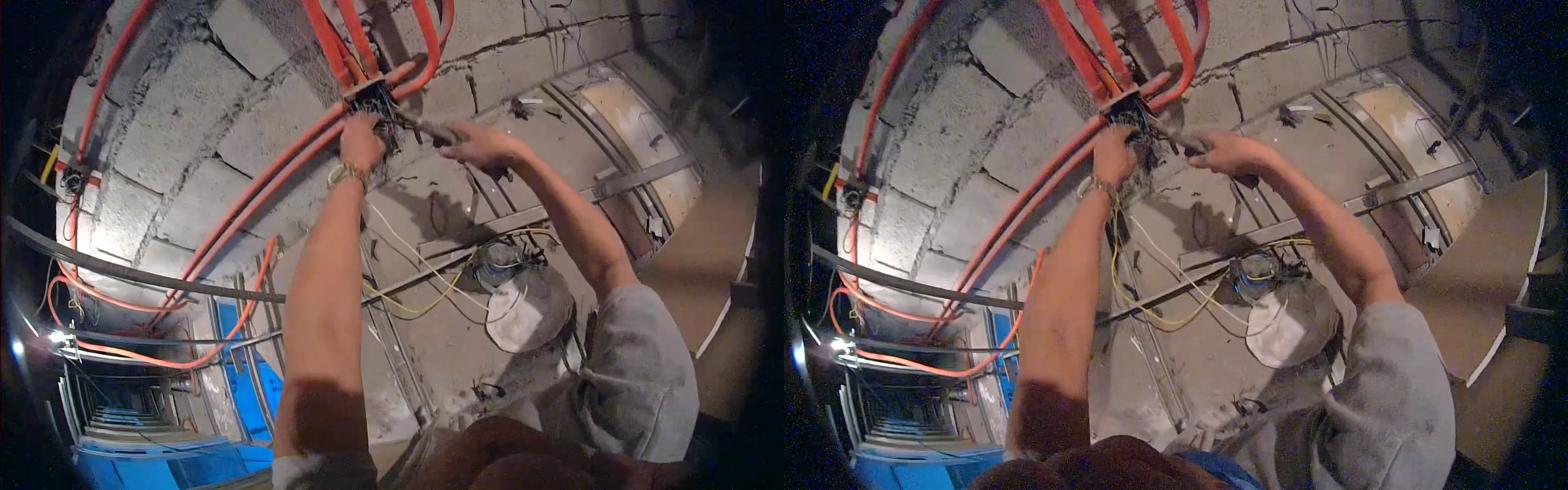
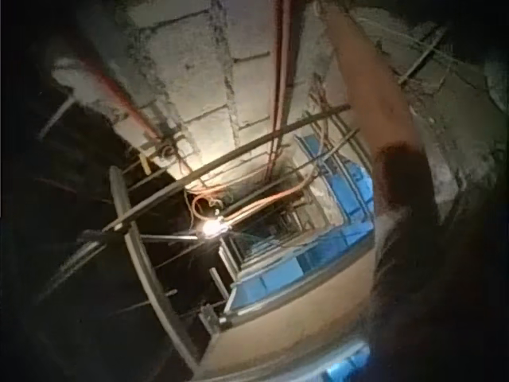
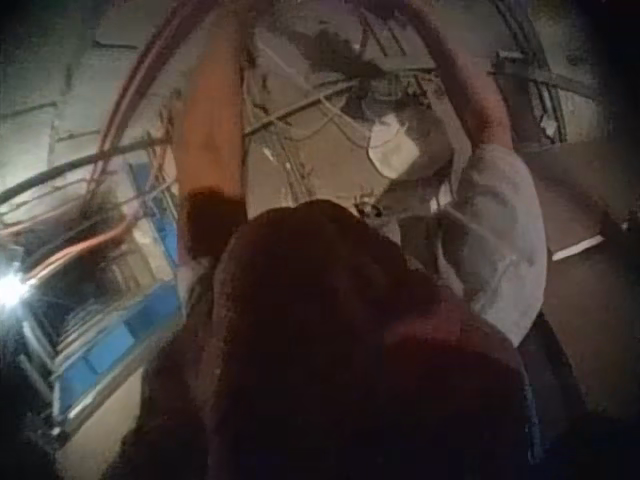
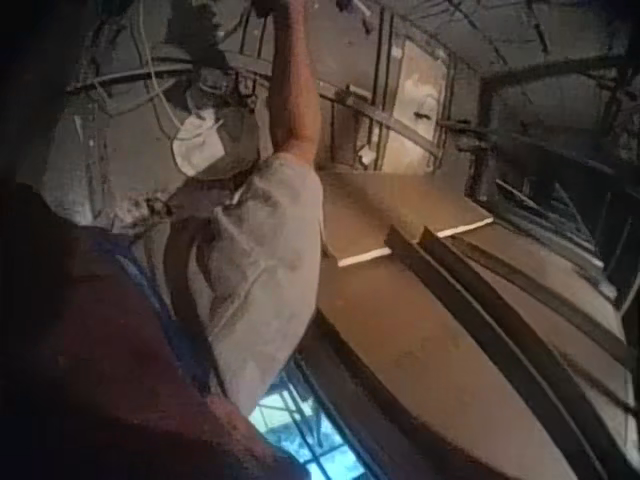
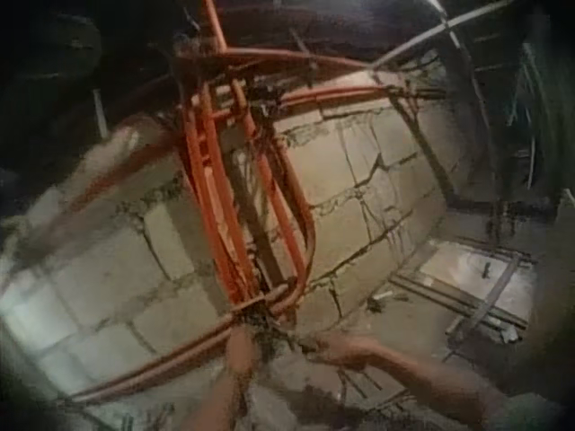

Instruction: The person uses pliers and their hands to pull, cut, and trim electrical wires extending from conduit pipes and a junction box.

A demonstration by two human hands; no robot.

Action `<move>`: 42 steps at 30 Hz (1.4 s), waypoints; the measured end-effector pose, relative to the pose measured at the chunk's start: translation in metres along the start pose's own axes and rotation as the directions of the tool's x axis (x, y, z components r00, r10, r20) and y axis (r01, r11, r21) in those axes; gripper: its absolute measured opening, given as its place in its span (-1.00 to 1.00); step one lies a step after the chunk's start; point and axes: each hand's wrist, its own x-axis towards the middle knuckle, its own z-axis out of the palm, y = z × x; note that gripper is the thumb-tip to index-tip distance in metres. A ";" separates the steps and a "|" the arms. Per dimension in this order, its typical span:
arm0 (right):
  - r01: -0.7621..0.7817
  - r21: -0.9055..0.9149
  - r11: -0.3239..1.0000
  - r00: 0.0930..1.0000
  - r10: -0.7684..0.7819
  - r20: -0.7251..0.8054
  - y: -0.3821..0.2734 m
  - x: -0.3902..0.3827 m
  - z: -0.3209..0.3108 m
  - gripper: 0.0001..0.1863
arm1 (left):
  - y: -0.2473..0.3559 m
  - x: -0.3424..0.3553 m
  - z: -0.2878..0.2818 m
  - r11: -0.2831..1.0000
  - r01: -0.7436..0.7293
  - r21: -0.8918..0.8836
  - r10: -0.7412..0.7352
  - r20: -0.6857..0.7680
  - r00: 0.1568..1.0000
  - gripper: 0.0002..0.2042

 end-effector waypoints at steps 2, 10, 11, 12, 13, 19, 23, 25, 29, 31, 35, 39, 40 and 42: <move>-0.166 0.095 0.982 0.986 0.166 0.006 -0.019 -0.003 -0.010 -0.53 | -0.012 -0.001 -0.005 0.999 -0.027 0.032 0.026 0.026 0.999 -0.64; -0.185 -0.036 0.982 0.982 0.186 0.035 -0.028 0.031 -0.022 -0.56 | -0.010 -0.013 -0.003 0.999 0.032 0.042 -0.033 0.035 0.999 -0.60; -0.185 -0.037 0.982 0.982 0.187 0.036 -0.020 0.039 -0.018 -0.56 | -0.008 -0.014 -0.002 0.999 0.031 0.043 -0.032 0.025 0.999 -0.60; -0.077 -0.096 0.992 0.996 0.073 -0.045 0.000 0.048 -0.017 -0.56 | -0.001 -0.011 0.001 0.999 0.018 0.034 -0.019 0.015 1.000 -0.60; 0.037 -0.160 0.986 0.992 -0.055 -0.110 0.006 0.055 -0.013 -0.57 | -0.001 -0.010 0.002 0.999 0.016 0.033 -0.016 0.013 1.000 -0.60; -0.094 -0.250 0.964 0.994 0.078 -0.077 -0.011 0.066 -0.001 -0.59 | -0.009 -0.016 -0.001 1.000 -0.012 0.015 0.012 -0.014 1.000 -0.59; 0.048 -0.329 0.943 0.986 -0.097 -0.135 0.016 0.060 -0.010 -0.61 | -0.001 -0.009 0.004 0.998 -0.023 0.051 0.023 0.006 1.000 -0.57; 0.066 -0.328 0.942 0.990 -0.103 -0.096 0.007 0.057 -0.011 -0.59 | -0.005 -0.013 0.002 0.998 -0.032 0.063 0.032 -0.004 0.999 -0.57; -0.167 -0.099 0.981 0.983 0.173 0.060 -0.018 0.048 -0.015 -0.57 | -0.011 -0.017 -0.002 0.999 0.009 0.049 -0.009 -0.007 1.000 -0.59; -0.282 0.187 0.941 0.950 0.247 0.190 -0.010 0.045 -0.017 -0.54 | -0.008 -0.014 0.002 0.999 0.026 0.028 -0.026 0.009 1.000 -0.59; -0.306 0.415 0.857 0.950 0.244 0.196 0.001 0.041 -0.014 -0.53 | -0.003 -0.016 0.001 0.999 -0.029 0.034 0.030 -0.026 0.999 -0.59; -0.263 0.314 0.912 0.962 0.221 0.162 0.013 0.050 -0.021 -0.45 | -0.002 -0.013 0.004 0.999 -0.021 0.038 0.021 -0.005 1.000 -0.58; -0.252 0.289 0.924 0.963 0.209 0.171 0.012 0.051 -0.023 -0.43 | -0.004 -0.013 0.005 0.999 -0.020 0.038 0.021 -0.004 1.000 -0.58; -0.156 0.104 0.982 0.985 0.147 0.086 0.008 0.055 -0.027 -0.42 | -0.008 -0.014 0.007 0.999 -0.028 0.034 0.028 -0.016 0.999 -0.58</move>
